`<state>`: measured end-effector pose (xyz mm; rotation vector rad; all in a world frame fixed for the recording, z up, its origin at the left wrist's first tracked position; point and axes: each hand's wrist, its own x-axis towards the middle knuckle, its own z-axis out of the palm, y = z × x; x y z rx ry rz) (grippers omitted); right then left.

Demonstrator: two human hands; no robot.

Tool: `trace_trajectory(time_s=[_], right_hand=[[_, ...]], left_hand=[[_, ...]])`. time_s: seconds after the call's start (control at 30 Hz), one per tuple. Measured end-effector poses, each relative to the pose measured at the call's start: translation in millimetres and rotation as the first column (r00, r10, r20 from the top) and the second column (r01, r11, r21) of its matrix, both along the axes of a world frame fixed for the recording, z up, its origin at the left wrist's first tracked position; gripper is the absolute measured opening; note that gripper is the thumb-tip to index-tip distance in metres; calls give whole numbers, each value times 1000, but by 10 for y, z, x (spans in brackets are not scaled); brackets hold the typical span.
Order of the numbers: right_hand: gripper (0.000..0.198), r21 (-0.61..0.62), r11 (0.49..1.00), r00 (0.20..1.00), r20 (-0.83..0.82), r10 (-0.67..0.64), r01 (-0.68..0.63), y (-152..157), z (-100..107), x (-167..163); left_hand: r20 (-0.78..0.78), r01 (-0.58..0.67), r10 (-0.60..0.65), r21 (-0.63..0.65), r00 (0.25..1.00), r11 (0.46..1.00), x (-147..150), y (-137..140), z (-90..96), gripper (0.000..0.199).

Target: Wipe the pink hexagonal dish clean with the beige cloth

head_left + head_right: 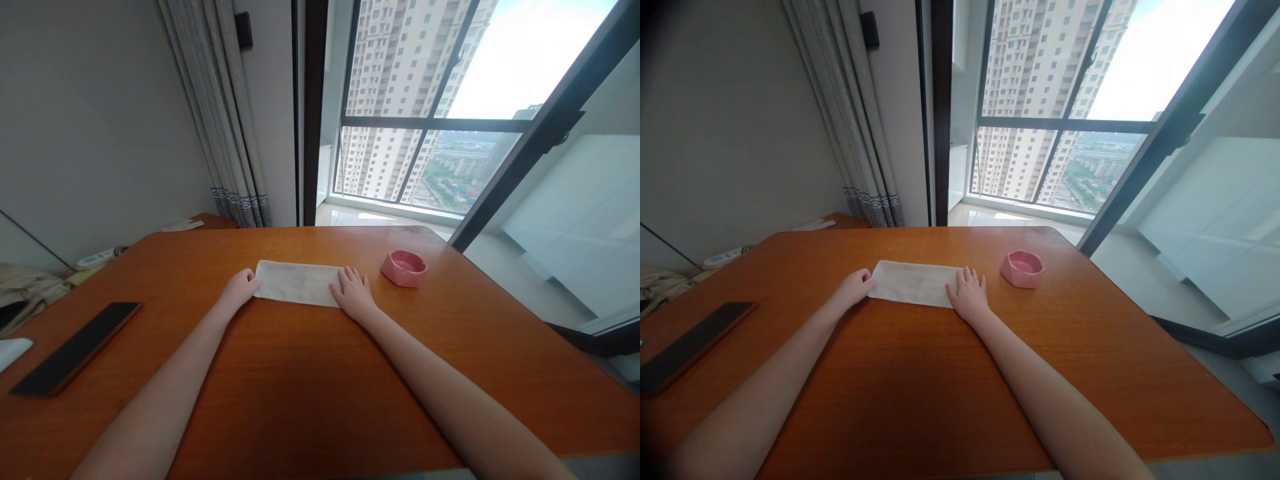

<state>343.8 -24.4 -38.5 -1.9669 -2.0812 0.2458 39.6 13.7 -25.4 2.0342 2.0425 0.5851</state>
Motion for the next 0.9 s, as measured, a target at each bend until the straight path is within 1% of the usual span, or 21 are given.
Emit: trace_trajectory(time_s=[0.07,0.13,0.2,0.23,0.27,0.3,0.33,0.37,0.4,0.43,0.47,0.5,0.57,0.63,0.73,0.8,0.83,0.87,0.9], right_hand=[[49,13,996,995,-43,85,-85,-16,22,4],[48,27,983,981,-67,183,-182,-37,35,-17],[54,44,969,967,-73,245,-242,-58,36,-63],[57,50,967,965,-75,253,-250,-67,34,-92],[58,55,967,965,-76,253,-249,-74,31,-120],[60,59,967,964,-76,253,-249,-79,28,-144],[60,64,966,964,-76,254,-250,-83,27,-163],[60,69,965,963,-75,258,-253,-85,29,-176],[59,73,963,962,-75,263,-258,-87,32,-182],[56,76,962,960,-75,269,-263,-89,37,-183],[54,78,960,959,-76,273,-267,-90,41,-181],[51,80,959,958,-78,276,-270,-91,45,-177],[48,84,957,955,-86,283,-276,-89,42,-172],[49,88,955,952,-98,291,-283,-80,24,-172],[53,112,959,949,-155,274,-259,-58,-2,-164],[51,190,963,941,-246,233,-189,-53,17,-136],[49,246,956,929,-291,229,-159,-59,42,-118],[47,300,942,914,-319,248,-151,-72,77,-100],[46,344,922,900,-322,292,-176,-93,119,-85]], left_hand=[[76,-99,91,122,993,988,-49,-10,48,4],[210,-196,138,292,968,936,-39,-53,117,7],[324,-230,89,428,942,874,81,-134,185,15],[351,-208,36,467,936,859,189,-185,210,18],[356,-157,-29,484,934,861,324,-242,224,19],[341,-74,-107,478,934,875,479,-299,225,21],[298,48,-197,443,934,895,643,-354,212,21],[246,177,-290,395,925,901,803,-403,186,19],[186,302,-380,346,906,888,949,-444,151,18],[129,400,-453,301,882,865,1073,-475,110,16],[81,466,-501,267,861,844,1168,-496,67,14],[43,506,-530,242,847,828,1233,-509,27,13],[-3,529,-542,223,840,819,1287,-521,-35,13],[-27,525,-532,215,846,824,1278,-533,-59,14],[-62,534,-533,190,844,824,1236,-572,-19,13],[-63,531,-530,197,846,824,1198,-592,44,13],[-47,520,-523,211,851,828,1169,-593,78,15],[-18,496,-506,232,862,837,1131,-586,110,18],[21,458,-479,259,878,851,1086,-570,136,20]])
